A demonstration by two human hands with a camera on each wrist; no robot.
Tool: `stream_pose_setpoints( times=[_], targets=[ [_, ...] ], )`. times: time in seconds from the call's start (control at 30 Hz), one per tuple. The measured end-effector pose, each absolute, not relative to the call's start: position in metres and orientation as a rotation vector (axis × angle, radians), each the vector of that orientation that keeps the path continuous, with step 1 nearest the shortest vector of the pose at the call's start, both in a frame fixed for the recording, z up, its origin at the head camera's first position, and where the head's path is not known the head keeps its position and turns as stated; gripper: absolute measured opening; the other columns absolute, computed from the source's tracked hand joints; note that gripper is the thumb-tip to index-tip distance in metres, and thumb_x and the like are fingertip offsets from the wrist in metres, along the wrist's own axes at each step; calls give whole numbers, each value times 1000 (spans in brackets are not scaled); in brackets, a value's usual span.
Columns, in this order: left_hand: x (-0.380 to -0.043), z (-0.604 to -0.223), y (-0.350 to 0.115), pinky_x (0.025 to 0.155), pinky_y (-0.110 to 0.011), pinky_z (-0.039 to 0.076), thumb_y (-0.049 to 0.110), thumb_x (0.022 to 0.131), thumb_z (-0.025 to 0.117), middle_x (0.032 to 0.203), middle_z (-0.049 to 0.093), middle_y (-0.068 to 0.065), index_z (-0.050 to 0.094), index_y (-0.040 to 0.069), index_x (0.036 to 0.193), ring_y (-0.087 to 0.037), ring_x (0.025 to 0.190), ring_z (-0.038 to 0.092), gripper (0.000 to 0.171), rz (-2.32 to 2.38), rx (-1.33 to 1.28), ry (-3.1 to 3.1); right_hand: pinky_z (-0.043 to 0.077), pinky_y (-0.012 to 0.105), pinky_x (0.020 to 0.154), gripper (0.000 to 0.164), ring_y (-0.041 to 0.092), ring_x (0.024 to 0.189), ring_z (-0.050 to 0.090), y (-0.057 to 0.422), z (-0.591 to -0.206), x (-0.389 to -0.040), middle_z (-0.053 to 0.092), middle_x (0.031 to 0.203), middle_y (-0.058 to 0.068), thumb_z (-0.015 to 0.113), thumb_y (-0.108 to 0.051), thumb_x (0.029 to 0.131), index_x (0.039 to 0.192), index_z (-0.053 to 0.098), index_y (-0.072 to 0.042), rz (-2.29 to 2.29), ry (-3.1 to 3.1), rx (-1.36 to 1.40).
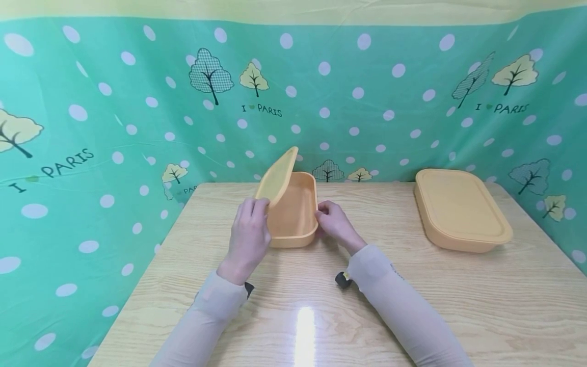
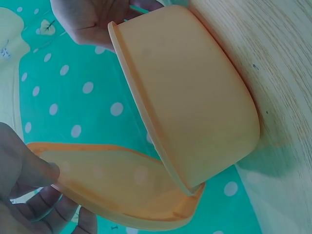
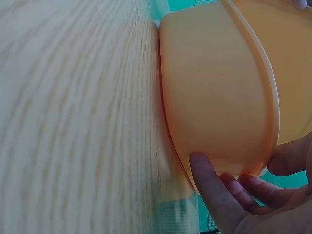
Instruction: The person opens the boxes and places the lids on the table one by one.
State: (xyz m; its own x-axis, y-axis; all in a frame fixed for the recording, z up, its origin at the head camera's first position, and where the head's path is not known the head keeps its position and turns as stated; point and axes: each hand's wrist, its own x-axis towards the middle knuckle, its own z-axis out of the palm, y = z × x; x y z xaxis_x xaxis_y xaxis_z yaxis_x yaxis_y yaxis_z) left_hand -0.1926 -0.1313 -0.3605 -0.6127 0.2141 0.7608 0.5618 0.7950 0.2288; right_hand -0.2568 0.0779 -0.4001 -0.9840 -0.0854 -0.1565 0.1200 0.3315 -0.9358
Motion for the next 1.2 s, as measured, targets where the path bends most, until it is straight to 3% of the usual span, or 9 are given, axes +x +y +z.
stream_pose_setpoints(
  times=[0.4,0.77,1.2],
  targets=[
    [-193,-360,-134,73,-39,50,-17,75,64,93,51,-16,55,-5,108,-31,84,52,36,-674,-528,-2262,56,39,79,30,27,97,59,78,-399,-256,55,112,15,47,-14,97,124,51,-1,-1720,2412,34],
    [-196,-360,-137,78,-38,48,-16,78,62,97,53,-17,53,-6,106,-32,88,52,31,-744,-504,-2286,56,38,78,31,27,97,59,77,-400,-257,54,112,15,46,-15,97,125,50,-1,-1705,2420,52],
    [-198,-355,-144,76,-36,50,-17,80,58,95,53,-17,52,-7,105,-29,87,53,28,-867,-494,-2294,55,38,79,32,25,95,59,77,-398,-255,55,112,14,47,-16,97,126,50,-1,-1682,2443,51]
  ],
)
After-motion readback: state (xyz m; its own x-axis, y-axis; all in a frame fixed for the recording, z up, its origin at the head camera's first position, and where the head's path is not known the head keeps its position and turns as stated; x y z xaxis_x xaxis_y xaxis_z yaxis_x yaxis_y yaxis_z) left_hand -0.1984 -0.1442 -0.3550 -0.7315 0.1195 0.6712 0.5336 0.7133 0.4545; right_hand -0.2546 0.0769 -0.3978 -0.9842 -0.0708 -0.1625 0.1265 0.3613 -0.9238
